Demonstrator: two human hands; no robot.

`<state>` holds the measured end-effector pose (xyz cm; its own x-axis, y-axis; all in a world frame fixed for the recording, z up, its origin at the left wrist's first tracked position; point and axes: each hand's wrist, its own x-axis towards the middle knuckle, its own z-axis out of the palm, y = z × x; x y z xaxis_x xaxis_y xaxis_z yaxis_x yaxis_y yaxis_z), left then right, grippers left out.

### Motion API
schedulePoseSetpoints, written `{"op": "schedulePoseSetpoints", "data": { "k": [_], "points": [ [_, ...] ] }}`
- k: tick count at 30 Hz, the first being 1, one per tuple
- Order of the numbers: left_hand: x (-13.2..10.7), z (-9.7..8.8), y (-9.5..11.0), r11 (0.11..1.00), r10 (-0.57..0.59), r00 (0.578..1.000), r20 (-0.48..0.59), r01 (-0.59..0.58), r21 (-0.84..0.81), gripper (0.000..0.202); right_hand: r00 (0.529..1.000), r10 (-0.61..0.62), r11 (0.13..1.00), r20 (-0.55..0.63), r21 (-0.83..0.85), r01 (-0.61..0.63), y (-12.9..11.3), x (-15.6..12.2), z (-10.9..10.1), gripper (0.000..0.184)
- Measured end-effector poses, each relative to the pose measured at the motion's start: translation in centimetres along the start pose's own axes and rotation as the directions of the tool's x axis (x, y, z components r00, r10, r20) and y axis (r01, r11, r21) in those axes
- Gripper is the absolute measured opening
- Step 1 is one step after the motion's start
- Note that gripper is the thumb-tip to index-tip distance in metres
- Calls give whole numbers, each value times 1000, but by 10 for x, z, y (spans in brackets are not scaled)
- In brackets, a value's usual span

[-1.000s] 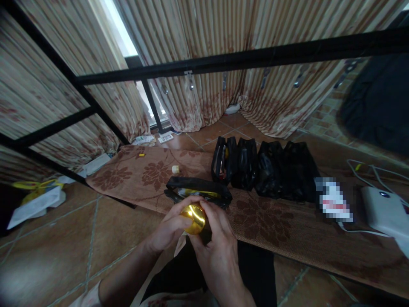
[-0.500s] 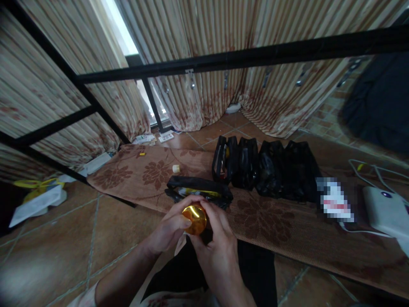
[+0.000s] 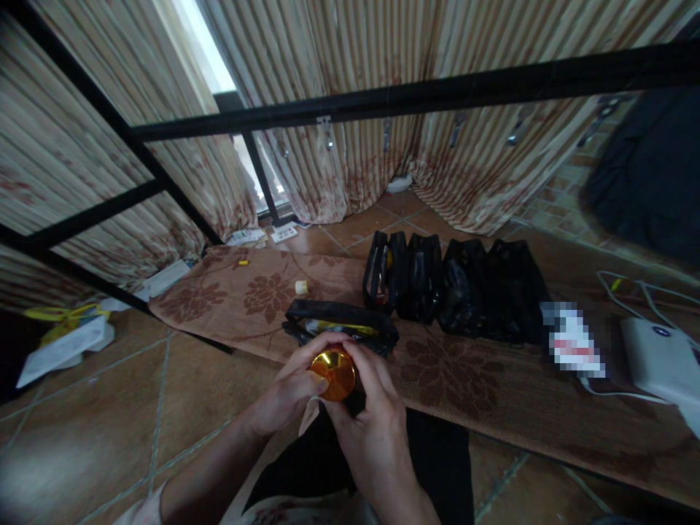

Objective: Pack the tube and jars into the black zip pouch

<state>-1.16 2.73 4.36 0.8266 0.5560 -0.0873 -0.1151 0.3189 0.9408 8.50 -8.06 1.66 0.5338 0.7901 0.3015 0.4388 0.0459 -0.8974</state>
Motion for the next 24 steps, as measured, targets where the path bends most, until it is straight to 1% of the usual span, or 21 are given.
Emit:
{"op": "schedulePoseSetpoints", "data": {
  "k": [4,10,14,19,22,24],
  "points": [
    [-1,0,0,1000,1,1000,-4,-1,6,56,1000,5,1000,6,3,-5,-2,1,0,55],
    [-3,0,-1,1000,0,1000,-4,0,30,57,1000,24,999,-16,26,-23,-2,2,1,51],
    [-4,1,1,998,0,1000,-11,0,55,58,1000,30,999,5,32,-30,-1,1,0,53],
    [-7,3,3,996,25,999,36,-28,85,63,999,33,999,-1,12,-33,1,1,-1,52],
    [-9,2,2,992,53,996,65,-60,111,66,999,26,999,-32,-47,-28,1,2,-2,51],
    [-10,2,1,994,55,993,104,-64,93,67,997,39,997,-67,-69,-44,1,3,-2,53]
  ]
}}
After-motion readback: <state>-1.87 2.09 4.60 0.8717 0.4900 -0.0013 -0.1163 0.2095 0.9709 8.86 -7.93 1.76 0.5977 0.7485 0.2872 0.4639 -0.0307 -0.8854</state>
